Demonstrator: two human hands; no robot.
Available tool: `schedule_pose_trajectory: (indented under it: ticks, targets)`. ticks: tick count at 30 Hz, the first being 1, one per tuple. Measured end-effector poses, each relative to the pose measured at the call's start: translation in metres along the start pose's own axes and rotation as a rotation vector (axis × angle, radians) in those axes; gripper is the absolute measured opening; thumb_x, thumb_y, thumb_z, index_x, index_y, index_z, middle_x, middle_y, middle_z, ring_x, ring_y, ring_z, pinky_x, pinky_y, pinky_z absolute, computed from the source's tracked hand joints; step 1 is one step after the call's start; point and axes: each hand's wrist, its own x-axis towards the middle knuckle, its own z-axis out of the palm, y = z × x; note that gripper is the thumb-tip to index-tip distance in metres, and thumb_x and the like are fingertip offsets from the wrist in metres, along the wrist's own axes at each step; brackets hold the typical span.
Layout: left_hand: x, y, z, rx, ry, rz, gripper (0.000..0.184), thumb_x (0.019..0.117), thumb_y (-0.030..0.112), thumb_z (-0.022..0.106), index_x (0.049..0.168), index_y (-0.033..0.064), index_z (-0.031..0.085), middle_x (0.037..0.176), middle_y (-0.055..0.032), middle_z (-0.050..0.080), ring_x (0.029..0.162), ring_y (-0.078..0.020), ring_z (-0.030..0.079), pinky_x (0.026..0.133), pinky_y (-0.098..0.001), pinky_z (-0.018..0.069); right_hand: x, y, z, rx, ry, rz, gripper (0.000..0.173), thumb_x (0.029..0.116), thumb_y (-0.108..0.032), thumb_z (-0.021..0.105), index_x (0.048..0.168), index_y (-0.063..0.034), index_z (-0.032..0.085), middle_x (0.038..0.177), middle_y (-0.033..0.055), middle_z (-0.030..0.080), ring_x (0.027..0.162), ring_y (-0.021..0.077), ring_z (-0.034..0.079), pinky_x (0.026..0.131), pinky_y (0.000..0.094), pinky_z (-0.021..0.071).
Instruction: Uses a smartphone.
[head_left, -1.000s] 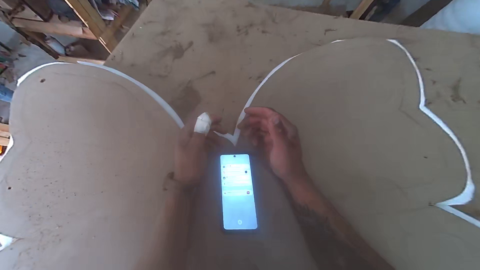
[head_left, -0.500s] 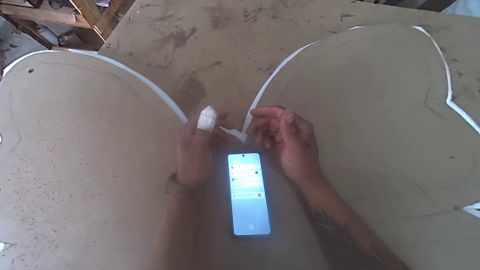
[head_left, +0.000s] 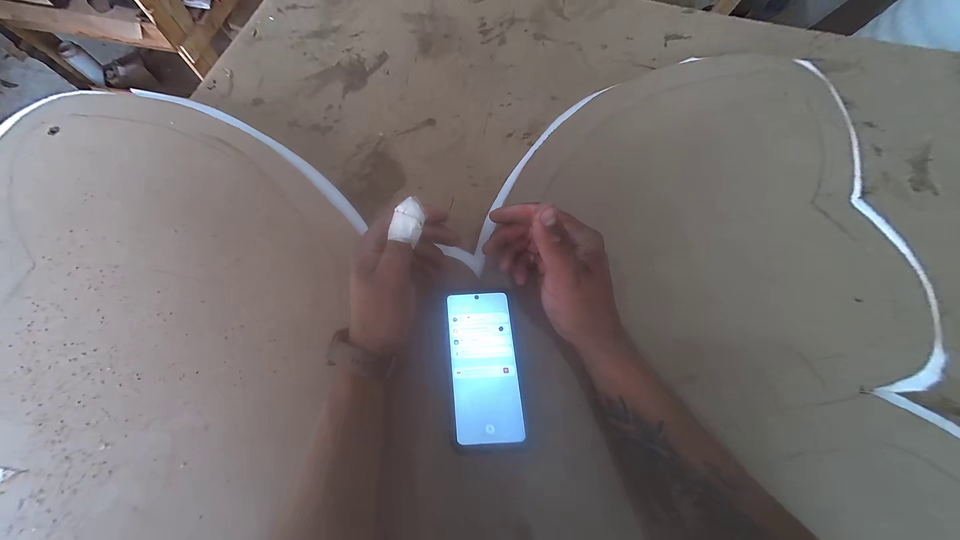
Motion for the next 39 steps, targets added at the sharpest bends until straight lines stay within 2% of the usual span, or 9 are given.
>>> schedule_pose_trajectory:
  ticks: [4, 7, 10, 15, 18, 24, 30, 35, 39]
  targets:
    - [-0.018, 0.031, 0.004, -0.002, 0.095, -0.113, 0.053, 0.1116, 0.031, 0.023, 0.133, 0.0001, 0.06, 0.117, -0.019, 0.071, 0.095, -0.0313, 0.072, 0.083, -0.0471, 0.0614, -0.026, -0.045, -0.007, -0.147, 0.076, 0.323, 0.05, 0.1096, -0.05, 0.037, 0.13, -0.0139, 0.064, 0.109, 0.0042, 0.072, 0.085, 0.0209, 0.072, 0.065, 0.036, 0.0614]
    - [-0.08, 0.064, 0.012, -0.001, 0.17, -0.266, 0.058, 0.1101, 0.049, 0.025, 0.143, 0.011, 0.055, 0.134, -0.0094, 0.066, 0.117, -0.0279, 0.067, 0.097, -0.0478, 0.0579, -0.077, -0.075, -0.01, -0.178, 0.102, 0.56, 0.056, 0.1037, -0.064, 0.038, 0.136, -0.0253, 0.061, 0.117, 0.0026, 0.072, 0.095, 0.0244, 0.074, 0.075, 0.0457, 0.0647]
    - [-0.132, 0.075, 0.022, -0.14, 0.199, -0.399, 0.064, 0.1062, 0.06, 0.033, 0.151, 0.0166, 0.049, 0.147, -0.0089, 0.058, 0.132, -0.0309, 0.058, 0.107, -0.0532, 0.0519, -0.112, -0.085, -0.001, -0.138, 0.088, 0.63, 0.055, 0.1024, -0.064, 0.043, 0.141, -0.0281, 0.059, 0.127, 0.003, 0.069, 0.107, 0.0267, 0.072, 0.085, 0.0509, 0.0646]
    - [-0.144, 0.074, 0.038, -0.283, 0.327, -0.509, 0.055, 0.11, 0.044, 0.025, 0.154, 0.0168, 0.044, 0.148, -0.0106, 0.057, 0.133, -0.0312, 0.057, 0.108, -0.0531, 0.0496, -0.119, -0.088, 0.011, -0.072, 0.119, 0.691, 0.062, 0.0994, -0.07, 0.043, 0.15, -0.0348, 0.05, 0.134, -0.001, 0.066, 0.116, 0.0236, 0.068, 0.091, 0.05, 0.0616]
    - [-0.133, 0.072, 0.049, -0.302, 0.417, -0.563, 0.057, 0.1104, 0.041, 0.018, 0.152, 0.0152, 0.048, 0.144, -0.0089, 0.061, 0.127, -0.0275, 0.061, 0.103, -0.0498, 0.0522, -0.113, -0.079, 0.018, 0.083, 0.154, 0.693, 0.064, 0.1003, -0.07, 0.037, 0.144, -0.0287, 0.057, 0.129, 0.003, 0.069, 0.115, 0.0244, 0.068, 0.094, 0.0495, 0.0586]
    - [-0.097, 0.05, 0.07, -0.35, 0.381, -0.359, 0.063, 0.109, 0.045, 0.013, 0.149, 0.018, 0.054, 0.148, -0.003, 0.059, 0.133, -0.0263, 0.058, 0.101, -0.0527, 0.0542, -0.089, -0.067, 0.039, 0.503, 0.348, 0.626, 0.062, 0.1028, -0.066, 0.038, 0.139, -0.0219, 0.062, 0.124, 0.0122, 0.071, 0.11, 0.0288, 0.071, 0.089, 0.0539, 0.0602]
    - [-0.039, 0.016, 0.057, -0.307, 0.209, -0.039, 0.066, 0.1078, 0.058, 0.021, 0.153, 0.0173, 0.046, 0.152, -0.0062, 0.054, 0.132, -0.0257, 0.057, 0.105, -0.0465, 0.0517, -0.042, -0.037, 0.022, 0.548, 0.221, 0.39, 0.054, 0.1076, -0.051, 0.029, 0.136, -0.0181, 0.061, 0.125, 0.0105, 0.07, 0.113, 0.0245, 0.068, 0.091, 0.0499, 0.0583]
    - [-0.045, 0.004, 0.062, -0.255, 0.179, -0.038, 0.05, 0.1109, 0.04, 0.034, 0.144, 0.0123, 0.059, 0.135, -0.0144, 0.065, 0.119, -0.0304, 0.066, 0.096, -0.0512, 0.0581, -0.044, -0.027, 0.023, 0.463, 0.313, 0.354, 0.05, 0.107, -0.051, 0.036, 0.126, -0.0162, 0.066, 0.116, 0.0099, 0.072, 0.104, 0.0217, 0.07, 0.084, 0.0447, 0.0606]
    - [-0.051, 0.004, 0.061, -0.271, 0.167, 0.01, 0.047, 0.111, 0.034, 0.037, 0.139, 0.0062, 0.062, 0.137, -0.0165, 0.064, 0.124, -0.0319, 0.063, 0.101, -0.0511, 0.0562, -0.049, -0.025, 0.023, 0.443, 0.3, 0.357, 0.054, 0.1065, -0.055, 0.034, 0.128, -0.0172, 0.065, 0.118, 0.0101, 0.071, 0.106, 0.0227, 0.07, 0.084, 0.0459, 0.0606]
